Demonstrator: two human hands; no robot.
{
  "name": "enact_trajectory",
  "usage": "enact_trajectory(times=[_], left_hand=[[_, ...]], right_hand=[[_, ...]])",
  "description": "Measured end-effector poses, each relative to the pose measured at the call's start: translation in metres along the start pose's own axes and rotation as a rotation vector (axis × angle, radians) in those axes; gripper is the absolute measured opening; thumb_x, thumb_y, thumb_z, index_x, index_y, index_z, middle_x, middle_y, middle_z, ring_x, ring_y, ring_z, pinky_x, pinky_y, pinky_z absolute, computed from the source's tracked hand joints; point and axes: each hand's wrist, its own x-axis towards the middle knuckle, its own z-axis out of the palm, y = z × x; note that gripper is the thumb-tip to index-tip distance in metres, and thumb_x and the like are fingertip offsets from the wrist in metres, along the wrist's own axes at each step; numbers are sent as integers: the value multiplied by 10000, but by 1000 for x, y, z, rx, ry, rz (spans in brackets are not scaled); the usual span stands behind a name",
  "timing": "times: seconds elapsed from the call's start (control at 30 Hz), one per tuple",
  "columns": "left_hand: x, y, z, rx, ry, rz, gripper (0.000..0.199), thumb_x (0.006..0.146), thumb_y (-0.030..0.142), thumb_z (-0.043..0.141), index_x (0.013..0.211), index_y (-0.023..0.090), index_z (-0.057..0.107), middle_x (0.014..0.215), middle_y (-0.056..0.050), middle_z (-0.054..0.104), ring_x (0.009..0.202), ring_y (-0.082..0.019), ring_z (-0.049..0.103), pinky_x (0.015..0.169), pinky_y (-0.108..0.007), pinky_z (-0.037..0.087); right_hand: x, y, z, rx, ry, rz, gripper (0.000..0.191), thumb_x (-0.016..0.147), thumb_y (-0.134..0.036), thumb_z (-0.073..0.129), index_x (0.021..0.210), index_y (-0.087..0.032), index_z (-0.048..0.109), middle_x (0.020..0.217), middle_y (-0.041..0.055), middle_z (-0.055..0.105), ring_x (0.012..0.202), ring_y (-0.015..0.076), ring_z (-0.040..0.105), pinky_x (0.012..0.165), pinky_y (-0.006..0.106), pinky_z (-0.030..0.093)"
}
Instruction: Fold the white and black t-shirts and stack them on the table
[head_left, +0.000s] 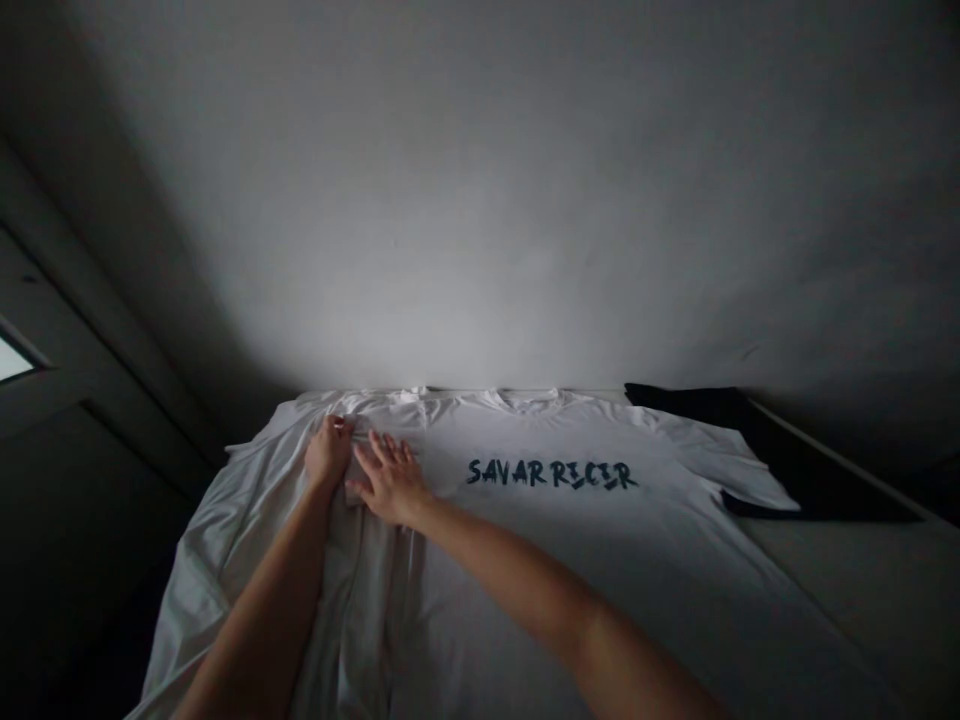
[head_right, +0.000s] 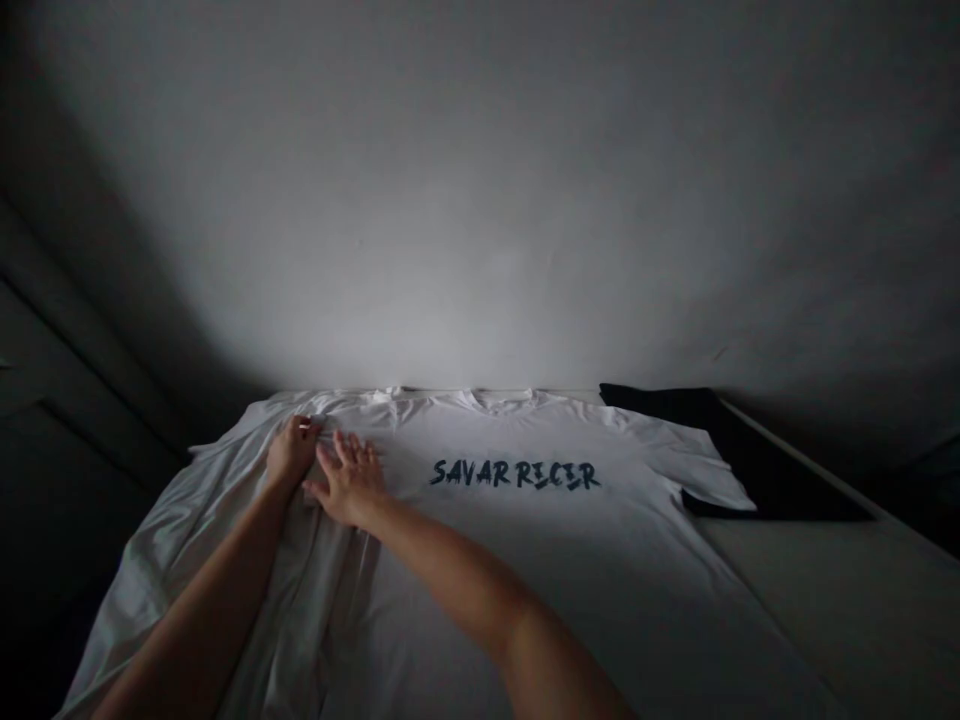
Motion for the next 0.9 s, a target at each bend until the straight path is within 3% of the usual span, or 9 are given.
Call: enact_trajectory(times=[0.07,0.13,0.27,0.4,0.47,0.57,0.7,0.83,0.9], left_hand=[[1,-2,-1,-13,14,2,344,957,392,442,1162,173,611,1097,-129,735,1035,-290,681,834,-349,513],[3,-3,-1,-26,28,20,345,948,406,443,1131,174,622,1075,-124,740,1025,-280,685,835,-338,517],[5,-4,-1,-34,12,27,375,930,418,449,1132,155,625,1054,-136,747,1025,-294,686,846,-353,523],[11,-8,-1,-20,-17,17,385,896,426,487,1115,151,644,1064,-147,750,1045,-317,683,864,-384,533],[16,-10,-5,15,-55,6,379,878,431,516,1094,153,655,1052,-155,750,1037,-332,686,850,-398,542],[23,5,-17,174,-8,-40,421,857,411,556,1145,112,626,1095,-224,717,1039,-395,671,813,-465,550],[3,86,-13,325,125,154,411,885,283,514,1234,77,582,1227,-267,644,1164,-418,600,914,-517,509],[-60,202,49,193,-195,506,487,979,311,380,1382,70,511,1423,-222,545,1330,-321,506,1093,-431,405],[-89,237,86,180,-283,586,544,991,332,364,1461,66,433,1555,-207,390,1455,-308,343,1169,-441,303]], right_hand=[[3,-5,1,-25,3,66,708,971,-564,476,1532,-149,356,1635,141,205,1501,389,164,1201,608,180],[5,-6,2,17,-89,-47,726,945,-553,542,1519,-139,383,1609,131,290,1487,396,206,1198,605,195],[3,16,-10,316,-158,-323,396,1036,-366,430,1361,-213,596,1470,40,536,1388,182,459,1161,354,366],[-19,98,-56,192,97,88,358,1026,-267,421,1290,-205,655,1424,60,582,1346,177,510,1133,329,386],[-41,152,-86,-10,128,332,389,998,-248,462,1347,-166,613,1468,110,531,1379,212,471,1148,334,356],[-82,223,-126,-226,75,515,454,998,-271,452,1433,-169,527,1561,121,402,1442,253,374,1185,400,284],[-114,265,-147,-308,-25,690,559,1014,-397,414,1520,-161,397,1629,139,247,1488,328,253,1188,522,223],[-111,261,-126,-286,-29,702,706,1022,-524,318,1569,-82,254,1649,181,114,1509,347,172,1199,548,154],[-112,259,-113,-252,-29,593,732,1019,-560,284,1579,-93,222,1654,155,105,1522,305,142,1215,514,123]])
